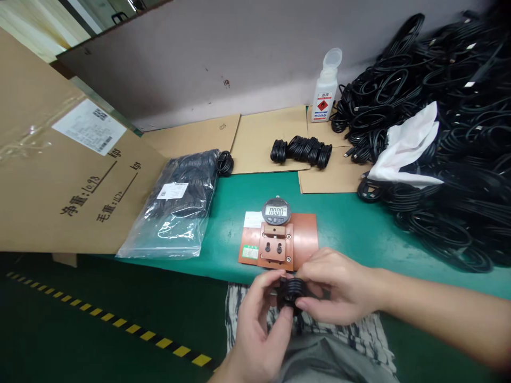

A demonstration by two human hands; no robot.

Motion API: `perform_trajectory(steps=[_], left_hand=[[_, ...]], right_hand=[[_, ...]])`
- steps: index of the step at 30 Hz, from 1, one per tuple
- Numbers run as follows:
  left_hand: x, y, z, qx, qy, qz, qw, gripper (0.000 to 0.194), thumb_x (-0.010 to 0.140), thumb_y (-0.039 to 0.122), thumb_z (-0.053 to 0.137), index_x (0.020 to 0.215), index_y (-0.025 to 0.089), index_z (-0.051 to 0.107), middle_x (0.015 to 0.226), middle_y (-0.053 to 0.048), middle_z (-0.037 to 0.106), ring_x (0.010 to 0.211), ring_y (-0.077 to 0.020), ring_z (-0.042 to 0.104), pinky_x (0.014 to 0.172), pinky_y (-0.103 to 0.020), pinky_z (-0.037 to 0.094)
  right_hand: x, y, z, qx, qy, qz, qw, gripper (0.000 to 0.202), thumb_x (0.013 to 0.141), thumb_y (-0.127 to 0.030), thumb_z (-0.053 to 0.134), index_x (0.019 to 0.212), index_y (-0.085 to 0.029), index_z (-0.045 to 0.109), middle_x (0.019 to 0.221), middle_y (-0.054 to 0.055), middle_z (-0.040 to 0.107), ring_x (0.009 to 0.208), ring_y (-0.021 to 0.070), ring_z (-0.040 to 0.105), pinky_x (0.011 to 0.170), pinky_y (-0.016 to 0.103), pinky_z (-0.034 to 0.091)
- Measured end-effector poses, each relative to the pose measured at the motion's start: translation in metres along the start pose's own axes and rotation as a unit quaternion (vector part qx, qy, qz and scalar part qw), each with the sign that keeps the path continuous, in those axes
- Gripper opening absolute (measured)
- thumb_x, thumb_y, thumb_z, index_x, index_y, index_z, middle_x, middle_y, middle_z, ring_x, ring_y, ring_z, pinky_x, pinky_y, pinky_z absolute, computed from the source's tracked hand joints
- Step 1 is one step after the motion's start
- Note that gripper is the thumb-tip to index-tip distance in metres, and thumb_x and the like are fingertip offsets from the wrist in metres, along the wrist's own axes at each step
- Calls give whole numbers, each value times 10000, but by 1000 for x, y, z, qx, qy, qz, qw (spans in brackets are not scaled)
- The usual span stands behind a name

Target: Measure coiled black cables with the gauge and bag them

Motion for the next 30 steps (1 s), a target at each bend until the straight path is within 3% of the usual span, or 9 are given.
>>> perform_trajectory(steps=[7,11,13,18,25,30], left_hand=[[0,-5,-3,-33,16,-25,999,260,916,266,634,1170,214,612,1118,-107,663,1029,-253,670,911,-360,566],[4,-7,-1,-41,-3,-68,997,152,921,296,629,1015,178,651,1069,-97,620,813,-182,658,625,-236,583],[4,-8,4,-79,-35,-88,992,135,917,292,635,987,177,644,1088,-90,582,745,-143,613,556,-210,555],[1,-7,15,-169,-74,-98,978,197,888,269,684,1054,227,587,1075,-54,561,794,-134,572,641,-220,539],[2,-15,13,-135,-10,-123,983,189,883,287,699,1019,208,594,965,-30,629,860,-146,610,756,-217,507],[4,-8,10,-91,6,-111,990,194,879,299,688,1007,177,608,974,-48,629,932,-185,618,846,-265,503]], right_hand=[[1,2,-2,11,-3,11,1000,238,886,-274,602,690,-196,491,529,-63,477,453,83,427,444,240,296],[0,2,1,9,-20,18,1000,224,899,-291,592,714,-182,528,528,-54,496,462,89,451,452,237,311],[0,3,1,12,-23,23,999,181,904,-277,586,763,-165,568,542,-48,512,465,88,461,459,231,318],[1,2,-1,45,-27,30,998,150,921,-263,585,931,-125,644,585,-33,540,472,82,456,469,211,341],[1,7,1,108,-31,95,989,123,902,-237,614,958,-128,618,582,-53,513,458,63,438,426,160,359],[-2,10,3,124,-32,117,985,171,893,-239,641,1001,-150,543,645,-48,542,493,62,476,447,151,394]])
Point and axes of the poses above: each hand's wrist, its own x-axis towards the middle knuckle, its own z-axis out of the palm, y = z × x, the point moved 8 cm from there along x, towards the middle knuckle
